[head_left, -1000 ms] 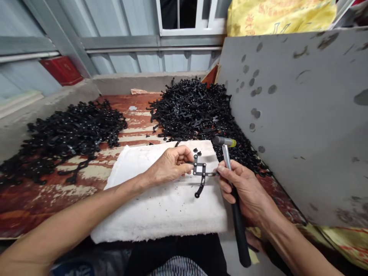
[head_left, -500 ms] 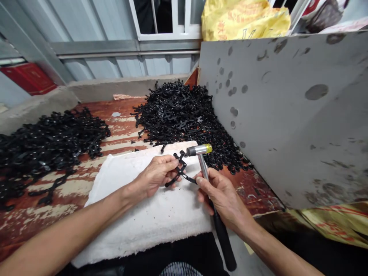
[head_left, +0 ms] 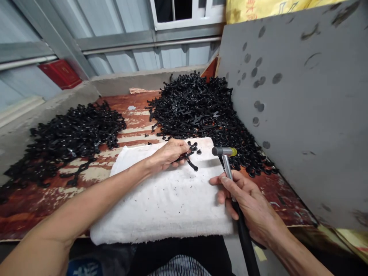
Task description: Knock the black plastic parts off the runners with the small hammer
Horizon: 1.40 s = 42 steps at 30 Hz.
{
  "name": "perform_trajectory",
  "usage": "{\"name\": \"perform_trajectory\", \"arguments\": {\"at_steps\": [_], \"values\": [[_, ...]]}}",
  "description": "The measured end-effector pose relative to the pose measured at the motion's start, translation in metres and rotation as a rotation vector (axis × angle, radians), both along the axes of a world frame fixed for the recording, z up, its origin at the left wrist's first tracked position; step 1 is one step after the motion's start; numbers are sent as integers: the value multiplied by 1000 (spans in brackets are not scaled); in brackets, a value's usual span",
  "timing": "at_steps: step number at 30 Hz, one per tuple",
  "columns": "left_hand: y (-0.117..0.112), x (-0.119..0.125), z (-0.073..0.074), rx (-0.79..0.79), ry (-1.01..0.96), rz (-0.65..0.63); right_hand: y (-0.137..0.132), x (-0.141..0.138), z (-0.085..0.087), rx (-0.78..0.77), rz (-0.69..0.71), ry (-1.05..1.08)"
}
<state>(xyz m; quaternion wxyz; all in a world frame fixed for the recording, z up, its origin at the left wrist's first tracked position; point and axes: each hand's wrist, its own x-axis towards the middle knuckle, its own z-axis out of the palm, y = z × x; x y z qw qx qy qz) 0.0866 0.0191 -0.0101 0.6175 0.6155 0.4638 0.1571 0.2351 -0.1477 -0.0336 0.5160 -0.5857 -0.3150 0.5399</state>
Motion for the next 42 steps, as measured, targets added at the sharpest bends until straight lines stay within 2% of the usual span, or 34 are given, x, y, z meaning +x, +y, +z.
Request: {"name": "perform_trajectory", "arguments": {"at_steps": [7, 21, 32, 35, 42], "values": [[11, 1, -5, -8, -9, -9, 1, 3, -7, 12, 16, 12], [9, 3, -4, -34, -45, 12, 2, 5, -8, 17, 36, 10], [8, 3, -6, -19, -47, -37, 2, 7, -8, 10, 39, 4], [7, 5, -3, 24, -7, -31, 3, 7, -8, 12, 37, 6], [6, 7, 2, 245, 146, -66, 1, 8, -9, -1, 62, -39]]}}
